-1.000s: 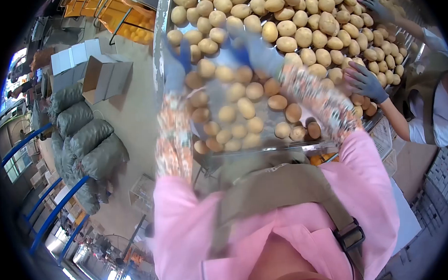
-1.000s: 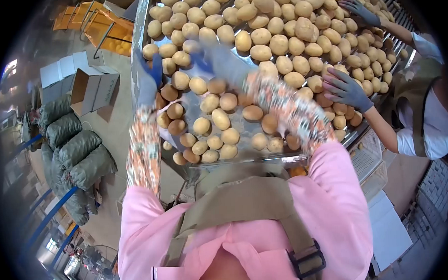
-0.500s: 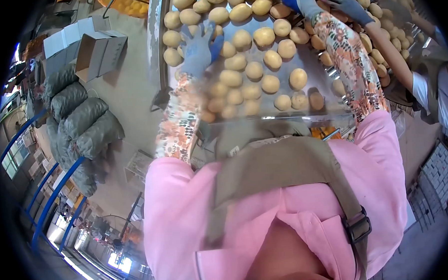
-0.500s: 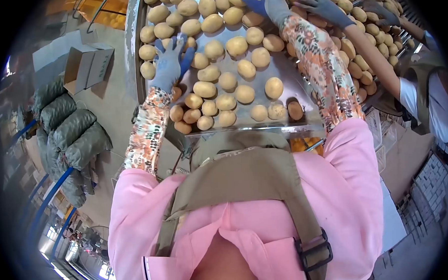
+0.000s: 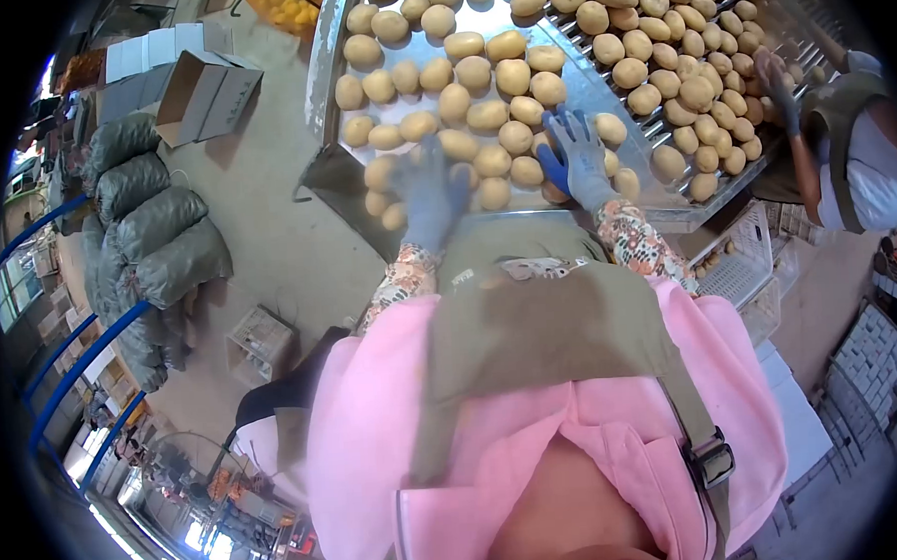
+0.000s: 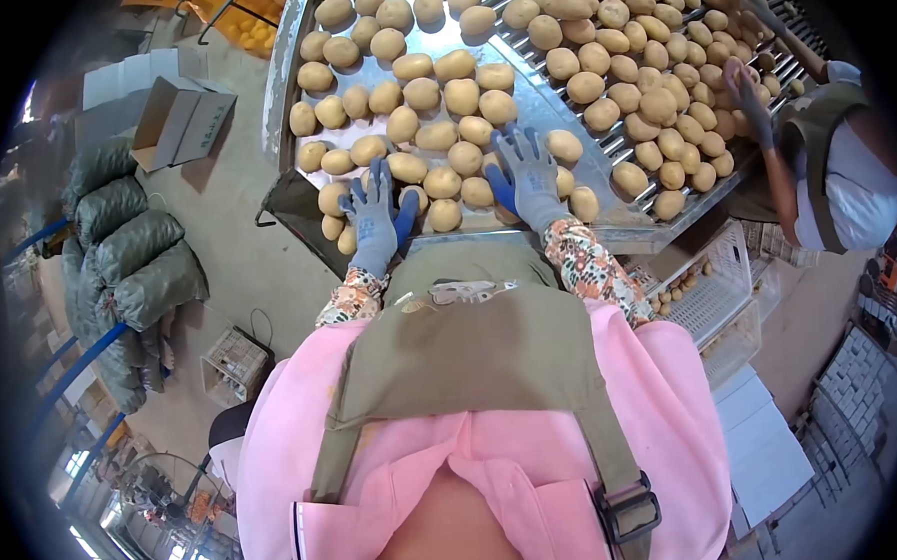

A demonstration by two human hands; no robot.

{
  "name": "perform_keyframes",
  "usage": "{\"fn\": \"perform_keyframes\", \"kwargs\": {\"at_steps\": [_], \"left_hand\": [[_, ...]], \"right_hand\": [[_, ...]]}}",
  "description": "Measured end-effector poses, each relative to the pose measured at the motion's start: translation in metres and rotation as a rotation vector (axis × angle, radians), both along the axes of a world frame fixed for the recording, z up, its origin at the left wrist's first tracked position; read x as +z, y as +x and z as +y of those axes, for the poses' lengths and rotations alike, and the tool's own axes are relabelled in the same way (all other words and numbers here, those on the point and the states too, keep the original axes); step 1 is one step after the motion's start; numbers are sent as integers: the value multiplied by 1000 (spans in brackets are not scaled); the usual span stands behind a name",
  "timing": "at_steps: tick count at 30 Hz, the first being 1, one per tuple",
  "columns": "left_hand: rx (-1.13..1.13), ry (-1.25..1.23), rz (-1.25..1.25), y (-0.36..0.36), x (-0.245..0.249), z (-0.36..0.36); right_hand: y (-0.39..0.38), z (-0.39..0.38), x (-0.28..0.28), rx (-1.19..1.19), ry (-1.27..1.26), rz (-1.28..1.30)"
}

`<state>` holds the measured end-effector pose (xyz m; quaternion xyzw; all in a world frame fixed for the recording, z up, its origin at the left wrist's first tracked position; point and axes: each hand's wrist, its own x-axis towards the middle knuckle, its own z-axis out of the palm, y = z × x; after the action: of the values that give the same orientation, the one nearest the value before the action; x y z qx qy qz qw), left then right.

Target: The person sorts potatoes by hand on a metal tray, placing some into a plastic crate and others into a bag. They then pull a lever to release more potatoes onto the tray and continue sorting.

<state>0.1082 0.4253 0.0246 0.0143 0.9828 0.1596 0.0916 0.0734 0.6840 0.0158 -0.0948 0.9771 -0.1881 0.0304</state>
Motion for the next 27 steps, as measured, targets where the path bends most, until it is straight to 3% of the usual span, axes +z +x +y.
{"fn": "perform_keyframes", "kwargs": {"at_steps": [3,5,11,14,15,17,18,20,21,23,24,27], "left_hand": [[66,-122,-151,4,5,1],[11,-59,-13,7,6,-2],[-20,-31,45,7,-3,-13],[-85,-97,158,13,-6,-26],[-45,-44,116,18,-6,-33],[150,166,-28,31,-25,-53],[206,109,-66,33,-14,-55],[248,-16,-4,46,-21,-66],[284,-103,40,48,-18,-64],[247,-112,102,38,-5,-59],[211,-128,165,32,5,-56],[117,-119,188,-1,5,-38]], "right_hand": [[7,10,0,151,154,-85],[8,9,1,161,155,-74],[1,12,-3,142,44,-9],[-5,58,-39,29,-1037,-399],[-12,32,77,-278,-634,-400],[-5,76,15,-357,-810,-120],[3,93,7,-362,-805,-123],[19,113,2,-284,-496,-206],[28,112,9,-287,-491,-207],[48,102,21,-52,-128,-300],[53,92,17,-113,-235,-348],[46,56,30,-300,-185,-416]]}}
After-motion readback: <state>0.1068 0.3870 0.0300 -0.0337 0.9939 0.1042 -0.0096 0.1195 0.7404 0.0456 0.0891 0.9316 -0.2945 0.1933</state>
